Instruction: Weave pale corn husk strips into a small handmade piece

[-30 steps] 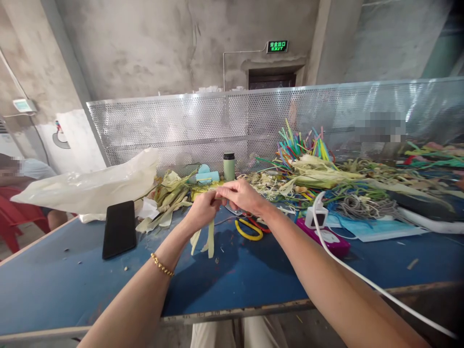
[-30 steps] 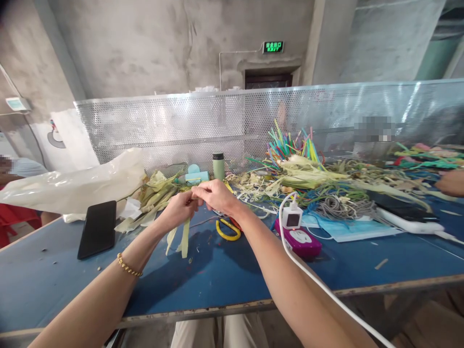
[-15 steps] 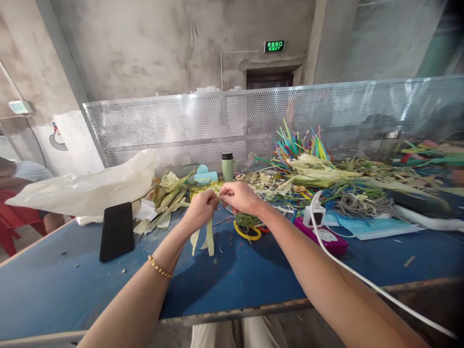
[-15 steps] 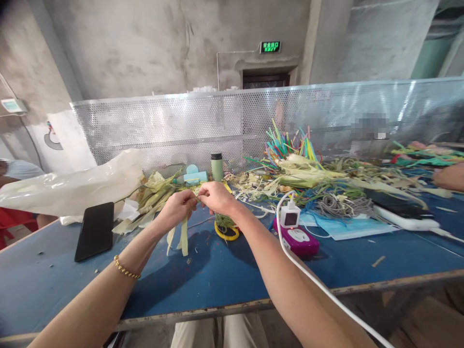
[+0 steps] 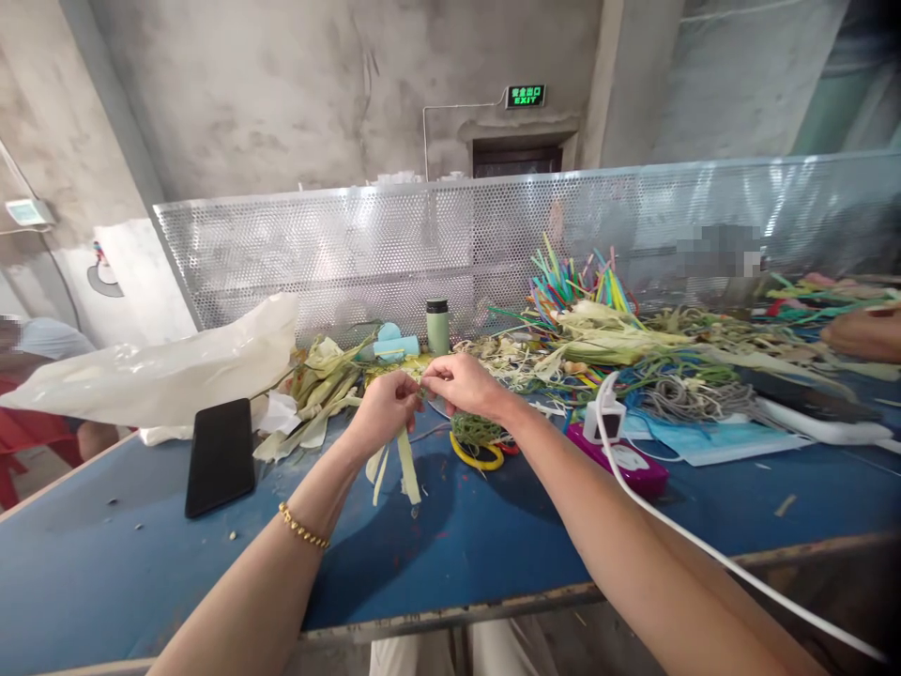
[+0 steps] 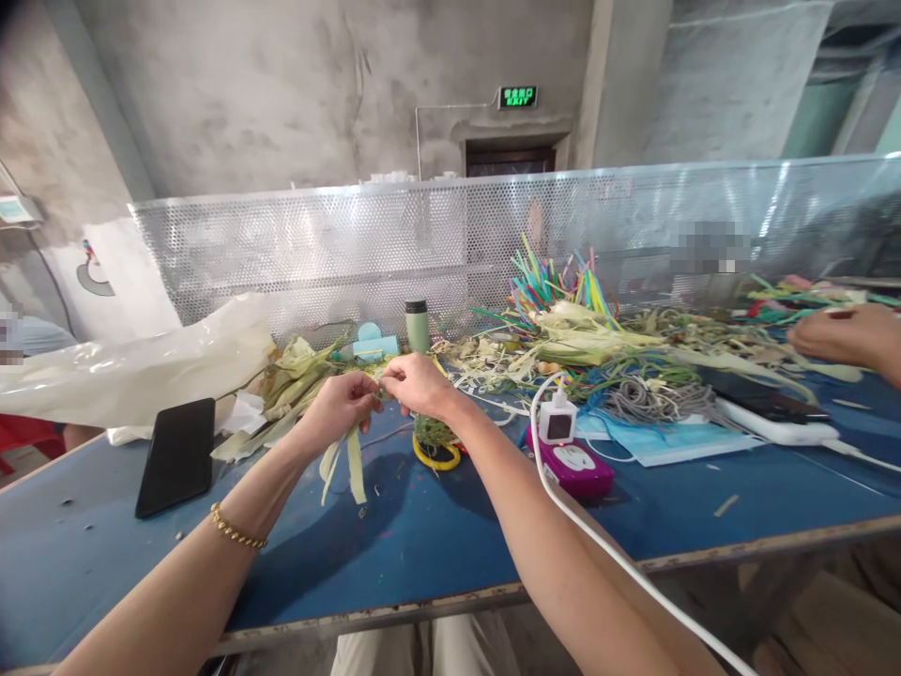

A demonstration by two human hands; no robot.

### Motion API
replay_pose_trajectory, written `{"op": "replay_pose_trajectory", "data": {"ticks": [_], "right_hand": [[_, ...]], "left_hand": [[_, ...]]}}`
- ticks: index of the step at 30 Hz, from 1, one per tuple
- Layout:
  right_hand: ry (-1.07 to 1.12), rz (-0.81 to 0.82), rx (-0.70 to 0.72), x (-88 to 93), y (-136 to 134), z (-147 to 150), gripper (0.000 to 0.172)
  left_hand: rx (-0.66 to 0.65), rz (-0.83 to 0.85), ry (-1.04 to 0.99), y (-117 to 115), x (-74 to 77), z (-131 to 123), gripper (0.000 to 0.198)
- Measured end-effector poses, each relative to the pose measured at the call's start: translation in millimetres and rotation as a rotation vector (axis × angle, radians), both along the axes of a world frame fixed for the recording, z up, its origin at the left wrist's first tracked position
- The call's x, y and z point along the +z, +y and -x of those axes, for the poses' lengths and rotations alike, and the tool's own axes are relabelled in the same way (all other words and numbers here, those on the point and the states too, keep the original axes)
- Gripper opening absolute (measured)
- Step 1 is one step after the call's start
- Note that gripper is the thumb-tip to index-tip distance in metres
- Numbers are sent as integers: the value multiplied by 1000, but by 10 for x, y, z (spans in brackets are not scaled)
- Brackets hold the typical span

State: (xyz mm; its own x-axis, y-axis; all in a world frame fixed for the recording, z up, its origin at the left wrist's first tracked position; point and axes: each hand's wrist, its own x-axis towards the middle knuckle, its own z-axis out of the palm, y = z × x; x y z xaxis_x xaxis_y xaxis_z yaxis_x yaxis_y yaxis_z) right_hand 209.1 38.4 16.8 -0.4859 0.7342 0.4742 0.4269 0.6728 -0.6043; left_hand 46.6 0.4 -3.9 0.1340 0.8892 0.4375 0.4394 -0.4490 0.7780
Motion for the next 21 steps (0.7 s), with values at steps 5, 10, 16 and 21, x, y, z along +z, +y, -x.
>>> {"op": "replay_pose_trajectory", "data": {"ticks": [5, 10, 16, 21], "right_hand": [[-15, 44, -17, -21, 7, 16, 16], [-21, 88, 14, -61, 28, 42, 14], [21, 184, 137, -69, 29, 23, 16], [95, 315, 130, -54, 20, 4, 10]], "left_hand": [[10, -53, 58, -32, -9, -9, 14], [69, -86, 93, -87, 26, -40, 17], [70, -139, 122, -100, 29, -34, 16], [90, -123, 127, -118, 47, -37, 11]]}}
